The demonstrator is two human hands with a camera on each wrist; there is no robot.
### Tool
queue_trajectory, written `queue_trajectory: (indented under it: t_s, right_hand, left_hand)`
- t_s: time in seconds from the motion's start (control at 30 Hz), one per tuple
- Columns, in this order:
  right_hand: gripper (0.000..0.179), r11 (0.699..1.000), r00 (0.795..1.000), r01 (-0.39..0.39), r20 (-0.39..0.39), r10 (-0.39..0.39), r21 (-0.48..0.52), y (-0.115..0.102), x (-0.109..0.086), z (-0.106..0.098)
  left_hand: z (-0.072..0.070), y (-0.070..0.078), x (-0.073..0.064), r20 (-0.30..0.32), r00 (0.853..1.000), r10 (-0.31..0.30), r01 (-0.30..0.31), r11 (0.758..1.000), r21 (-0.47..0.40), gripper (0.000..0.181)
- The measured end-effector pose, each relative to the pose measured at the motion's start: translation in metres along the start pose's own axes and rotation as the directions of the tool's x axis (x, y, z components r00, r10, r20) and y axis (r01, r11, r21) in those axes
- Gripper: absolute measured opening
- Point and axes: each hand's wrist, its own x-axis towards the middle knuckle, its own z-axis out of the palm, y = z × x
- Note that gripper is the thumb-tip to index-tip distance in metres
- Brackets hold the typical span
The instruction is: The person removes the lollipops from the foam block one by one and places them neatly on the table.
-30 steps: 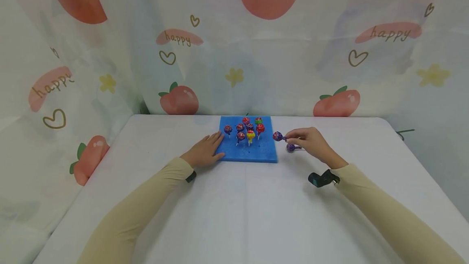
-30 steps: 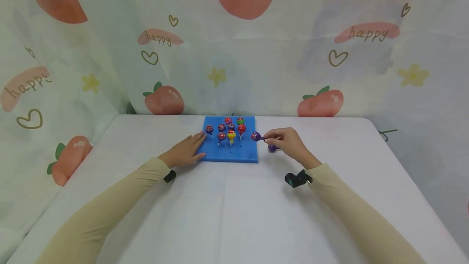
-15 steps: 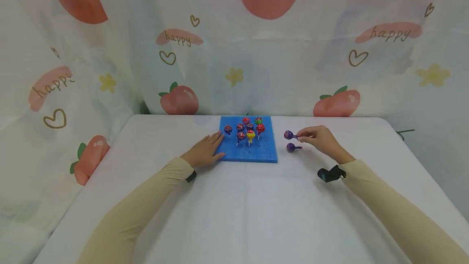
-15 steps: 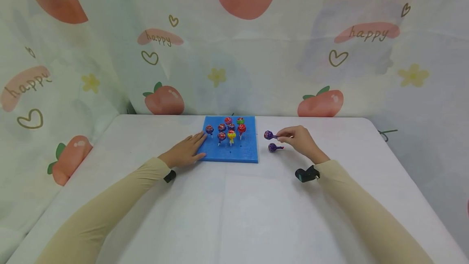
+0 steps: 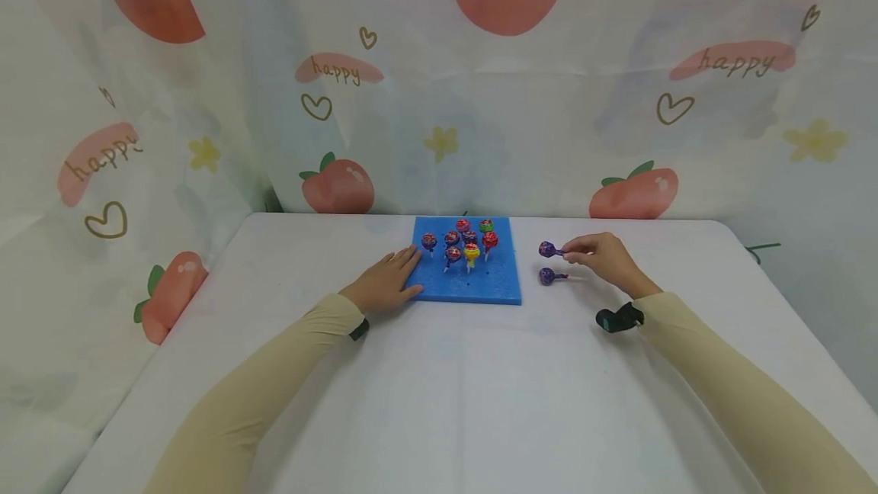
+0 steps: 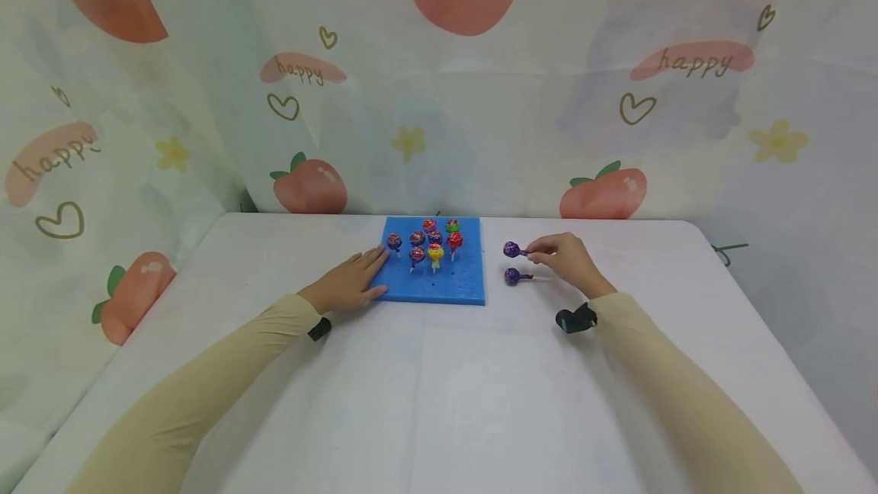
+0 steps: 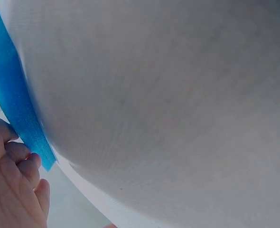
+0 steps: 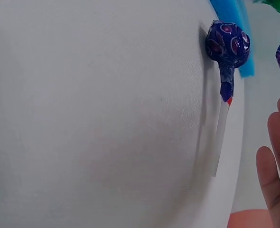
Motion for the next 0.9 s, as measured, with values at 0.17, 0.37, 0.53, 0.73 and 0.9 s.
queue_trajectory:
  t_s: [0.17,0.37,0.53,0.73,0.9]
  right_hand:
    - [0.023,1.0,0.999,-0.027,0.03,0.026,0.006,0.002,0.005,0.003]
    - [0.022,0.999,0.998,-0.036,0.049,0.037,-0.012,0.005,0.009,0.006]
    - [0.023,0.999,0.998,-0.036,0.058,0.037,-0.021,0.012,0.013,0.009]
    - [0.02,0.999,0.997,-0.03,0.07,0.032,-0.033,0.016,0.018,0.01]
    - [0.017,0.999,0.997,-0.013,0.079,0.017,-0.05,0.019,0.02,0.011]
  left_hand:
    - [0.003,-0.002,0.002,-0.008,1.0,0.0,0.0,1.0,-0.002,0.074]
    - [0.001,0.0,0.001,-0.004,1.0,-0.001,0.001,1.0,0.0,0.074]
    - [0.0,0.0,0.001,0.003,1.0,-0.008,0.008,1.0,0.009,0.074]
    - [0.0,0.0,0.001,0.0,1.0,-0.008,0.008,1.0,-0.002,0.074]
    - [0.001,0.0,0.0,-0.005,1.0,-0.003,0.003,1.0,0.005,0.074]
